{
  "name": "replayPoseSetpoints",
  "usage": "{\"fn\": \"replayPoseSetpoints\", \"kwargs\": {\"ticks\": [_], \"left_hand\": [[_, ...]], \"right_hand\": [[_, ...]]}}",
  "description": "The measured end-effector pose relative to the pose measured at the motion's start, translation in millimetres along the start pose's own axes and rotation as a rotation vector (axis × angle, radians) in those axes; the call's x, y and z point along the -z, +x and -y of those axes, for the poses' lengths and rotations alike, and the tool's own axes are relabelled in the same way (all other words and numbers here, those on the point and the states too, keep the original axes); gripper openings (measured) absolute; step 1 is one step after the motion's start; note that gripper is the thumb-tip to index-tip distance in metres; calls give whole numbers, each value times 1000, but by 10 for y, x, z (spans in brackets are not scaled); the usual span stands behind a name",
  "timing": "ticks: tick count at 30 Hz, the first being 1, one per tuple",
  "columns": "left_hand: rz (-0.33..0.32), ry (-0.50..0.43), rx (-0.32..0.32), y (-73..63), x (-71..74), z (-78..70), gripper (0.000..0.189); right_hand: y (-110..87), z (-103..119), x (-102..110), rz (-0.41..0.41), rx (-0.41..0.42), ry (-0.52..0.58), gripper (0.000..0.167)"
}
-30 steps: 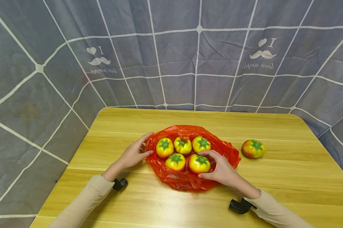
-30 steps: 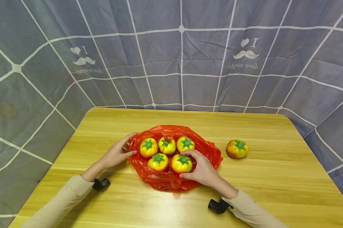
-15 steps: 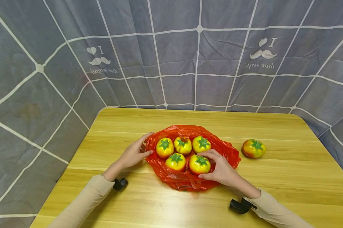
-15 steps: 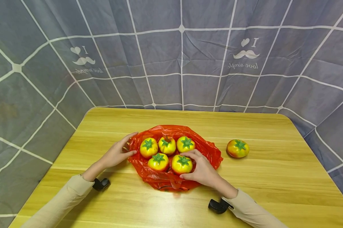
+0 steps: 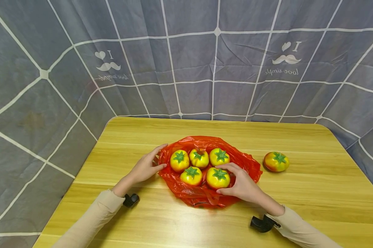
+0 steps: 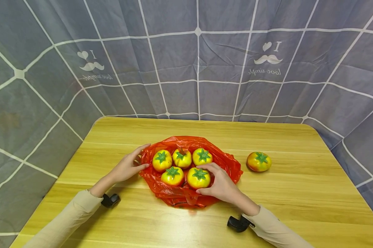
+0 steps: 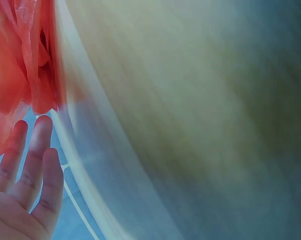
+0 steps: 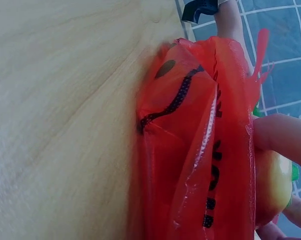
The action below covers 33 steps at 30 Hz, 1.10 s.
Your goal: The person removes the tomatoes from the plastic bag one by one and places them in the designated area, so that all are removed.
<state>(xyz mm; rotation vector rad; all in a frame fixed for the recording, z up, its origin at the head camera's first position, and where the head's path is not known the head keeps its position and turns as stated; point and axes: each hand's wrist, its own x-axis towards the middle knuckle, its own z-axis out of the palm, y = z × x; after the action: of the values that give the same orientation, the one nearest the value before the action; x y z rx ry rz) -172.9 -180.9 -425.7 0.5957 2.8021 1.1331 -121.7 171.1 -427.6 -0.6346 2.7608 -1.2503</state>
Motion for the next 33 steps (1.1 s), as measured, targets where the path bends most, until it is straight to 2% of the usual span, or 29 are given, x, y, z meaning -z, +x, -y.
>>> {"fn": "replayPoseSetpoints", "kwargs": {"ticks": [13,33], "left_hand": [[3,-9,3,-1,-4,4,70],[-4,-9,3,-1,-10,-19,71]], "right_hand": [[-34,3,48,-34,13,6,65],[-76,100,202,-76,62,-61,65]]}}
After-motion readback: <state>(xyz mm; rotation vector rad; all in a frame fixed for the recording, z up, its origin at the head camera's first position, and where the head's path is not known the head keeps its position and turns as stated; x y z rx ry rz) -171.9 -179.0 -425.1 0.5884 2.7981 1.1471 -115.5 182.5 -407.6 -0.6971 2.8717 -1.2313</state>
